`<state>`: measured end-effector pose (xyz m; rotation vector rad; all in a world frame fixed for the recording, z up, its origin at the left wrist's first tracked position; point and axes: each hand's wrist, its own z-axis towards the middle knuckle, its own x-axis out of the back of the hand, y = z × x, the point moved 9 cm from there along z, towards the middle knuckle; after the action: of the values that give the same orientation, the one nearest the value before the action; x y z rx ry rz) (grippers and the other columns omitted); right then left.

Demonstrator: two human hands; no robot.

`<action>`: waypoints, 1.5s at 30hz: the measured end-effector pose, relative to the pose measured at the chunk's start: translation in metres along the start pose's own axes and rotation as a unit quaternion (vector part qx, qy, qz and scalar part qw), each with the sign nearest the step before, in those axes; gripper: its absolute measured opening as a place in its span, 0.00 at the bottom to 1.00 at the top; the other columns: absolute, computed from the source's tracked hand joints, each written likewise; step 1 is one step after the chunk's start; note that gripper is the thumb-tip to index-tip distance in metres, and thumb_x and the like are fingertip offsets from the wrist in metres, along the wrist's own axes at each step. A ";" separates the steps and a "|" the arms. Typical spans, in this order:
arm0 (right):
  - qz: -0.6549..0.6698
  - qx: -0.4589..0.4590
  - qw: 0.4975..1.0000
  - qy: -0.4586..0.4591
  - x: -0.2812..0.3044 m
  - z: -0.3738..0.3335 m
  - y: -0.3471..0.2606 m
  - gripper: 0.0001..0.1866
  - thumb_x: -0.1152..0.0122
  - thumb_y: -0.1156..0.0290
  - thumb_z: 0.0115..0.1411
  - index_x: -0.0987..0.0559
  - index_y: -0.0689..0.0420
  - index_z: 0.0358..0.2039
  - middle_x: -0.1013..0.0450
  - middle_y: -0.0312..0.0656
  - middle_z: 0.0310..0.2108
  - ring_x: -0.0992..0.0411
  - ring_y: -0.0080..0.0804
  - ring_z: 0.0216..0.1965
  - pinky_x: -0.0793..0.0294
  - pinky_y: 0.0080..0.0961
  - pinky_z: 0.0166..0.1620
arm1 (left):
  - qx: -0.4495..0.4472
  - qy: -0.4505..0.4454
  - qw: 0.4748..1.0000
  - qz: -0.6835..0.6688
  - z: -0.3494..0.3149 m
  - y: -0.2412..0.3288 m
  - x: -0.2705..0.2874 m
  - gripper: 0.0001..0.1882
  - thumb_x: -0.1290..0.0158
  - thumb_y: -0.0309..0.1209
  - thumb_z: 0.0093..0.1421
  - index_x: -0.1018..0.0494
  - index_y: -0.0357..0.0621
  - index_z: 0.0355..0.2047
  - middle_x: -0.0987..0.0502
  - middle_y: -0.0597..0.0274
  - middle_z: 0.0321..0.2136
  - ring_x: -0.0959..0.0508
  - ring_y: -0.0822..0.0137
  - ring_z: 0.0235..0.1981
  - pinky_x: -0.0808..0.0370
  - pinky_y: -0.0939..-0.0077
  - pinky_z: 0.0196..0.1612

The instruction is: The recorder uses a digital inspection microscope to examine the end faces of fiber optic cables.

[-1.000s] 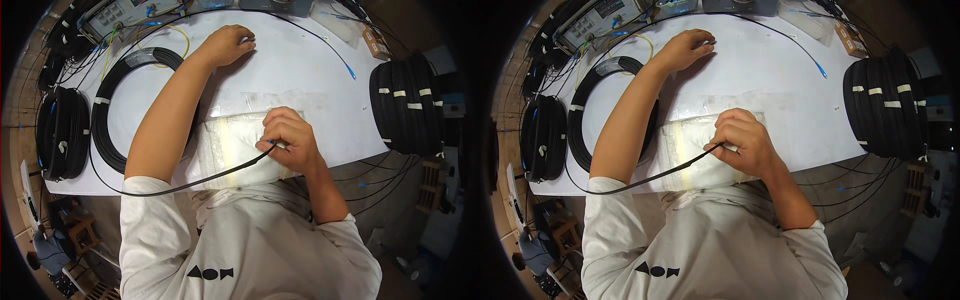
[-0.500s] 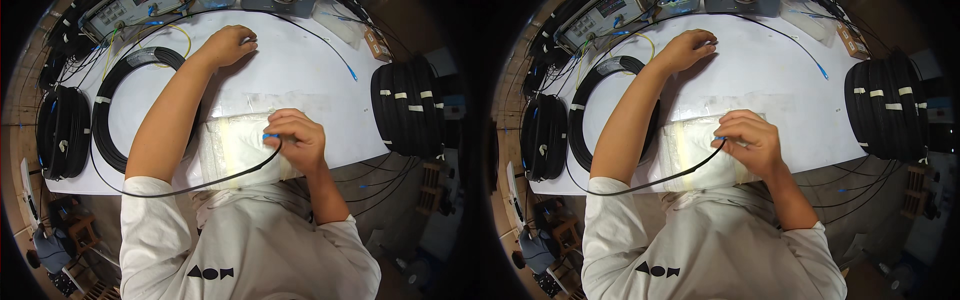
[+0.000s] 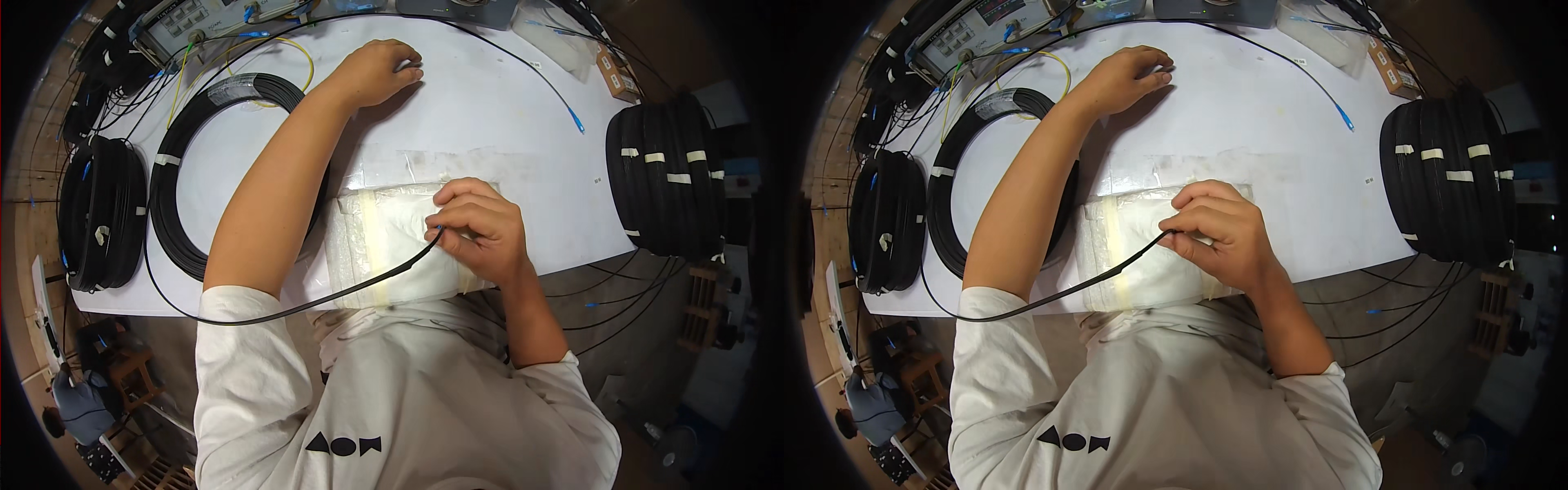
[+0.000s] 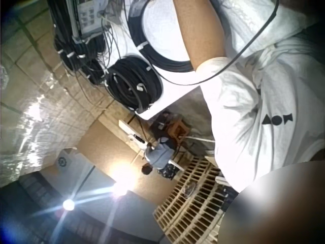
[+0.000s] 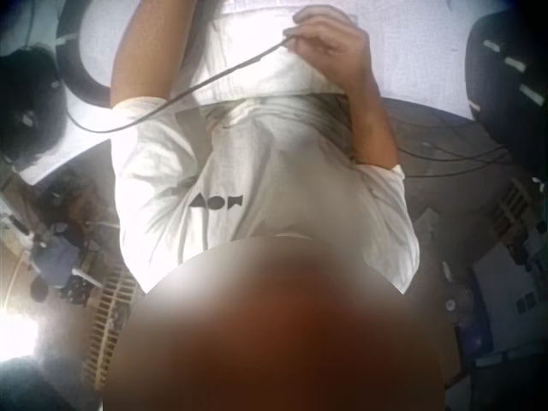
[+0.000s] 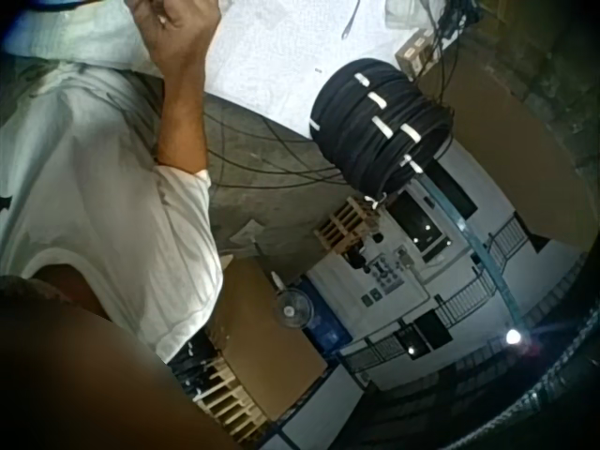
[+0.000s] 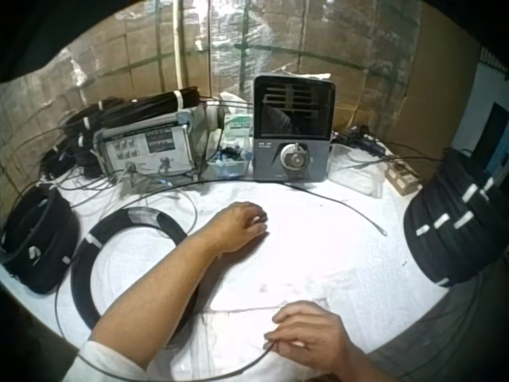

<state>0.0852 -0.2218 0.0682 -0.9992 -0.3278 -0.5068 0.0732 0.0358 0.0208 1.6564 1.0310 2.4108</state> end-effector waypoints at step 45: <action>0.014 0.018 1.000 -0.015 -0.002 0.001 0.001 0.06 0.24 0.75 0.54 0.14 0.57 0.32 0.19 0.38 0.29 0.21 0.39 0.42 0.22 0.31 0.41 | -0.010 0.023 0.999 -0.043 0.000 -0.004 0.001 0.19 0.41 0.42 0.66 0.17 0.43 0.50 0.16 0.52 0.49 0.18 0.50 0.51 0.23 0.61 0.57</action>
<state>0.0839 -0.2200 0.0667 -0.9749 -0.3480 -0.4595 0.0712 0.0390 0.0197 1.5246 1.0572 2.4072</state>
